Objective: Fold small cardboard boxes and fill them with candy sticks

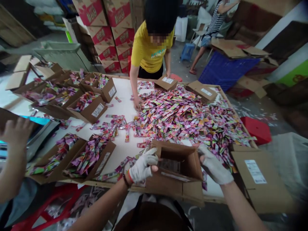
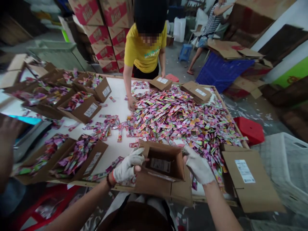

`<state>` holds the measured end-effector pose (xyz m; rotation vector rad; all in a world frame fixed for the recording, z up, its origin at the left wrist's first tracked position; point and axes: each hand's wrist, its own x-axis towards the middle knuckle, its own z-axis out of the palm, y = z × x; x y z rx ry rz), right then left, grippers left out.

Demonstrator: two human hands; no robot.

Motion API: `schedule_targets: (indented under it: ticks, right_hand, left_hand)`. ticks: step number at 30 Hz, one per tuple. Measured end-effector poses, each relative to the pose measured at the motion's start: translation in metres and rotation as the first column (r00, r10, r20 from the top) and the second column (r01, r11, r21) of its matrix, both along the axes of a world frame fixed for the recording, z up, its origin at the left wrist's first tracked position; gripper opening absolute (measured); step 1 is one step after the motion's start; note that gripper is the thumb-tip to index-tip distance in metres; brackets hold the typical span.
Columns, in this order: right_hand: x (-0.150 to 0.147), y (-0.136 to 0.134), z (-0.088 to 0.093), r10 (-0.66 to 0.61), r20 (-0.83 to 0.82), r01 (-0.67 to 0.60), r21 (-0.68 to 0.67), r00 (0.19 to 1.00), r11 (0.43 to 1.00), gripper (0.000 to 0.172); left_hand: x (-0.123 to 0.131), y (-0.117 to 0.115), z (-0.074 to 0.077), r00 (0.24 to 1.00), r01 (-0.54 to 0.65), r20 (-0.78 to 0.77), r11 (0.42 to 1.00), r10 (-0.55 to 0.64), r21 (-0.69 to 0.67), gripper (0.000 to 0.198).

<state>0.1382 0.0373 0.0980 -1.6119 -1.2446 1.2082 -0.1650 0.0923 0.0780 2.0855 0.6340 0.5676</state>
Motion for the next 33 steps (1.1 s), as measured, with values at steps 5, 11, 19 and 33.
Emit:
schedule_targets:
  ticks: [5,11,19,33]
  right_hand:
    - [-0.022,0.014,-0.026,-0.037,0.279,0.057,-0.062,0.960,0.996,0.041]
    - [-0.001,-0.011,-0.027,0.247,0.634,-0.397,0.103,0.733,0.912,0.044]
    - [-0.007,-0.037,0.026,0.527,0.785,-0.621,-0.244,0.324,0.745,0.053]
    - [-0.044,-0.029,0.015,0.436,0.834,-0.475,-0.249,0.338,0.844,0.042]
  left_hand:
    - [0.018,-0.008,-0.016,0.881,-0.470,0.021,0.879,0.473,-0.082,0.026]
    - [0.039,-0.014,-0.009,0.888,-0.322,-0.106,0.770,0.447,0.550,0.051]
    - [0.037,0.003,0.002,0.947,0.175,-0.318,0.893,-0.038,0.415,0.069]
    - [0.082,0.013,0.016,0.849,0.383,-0.519,0.792,-0.099,0.476,0.098]
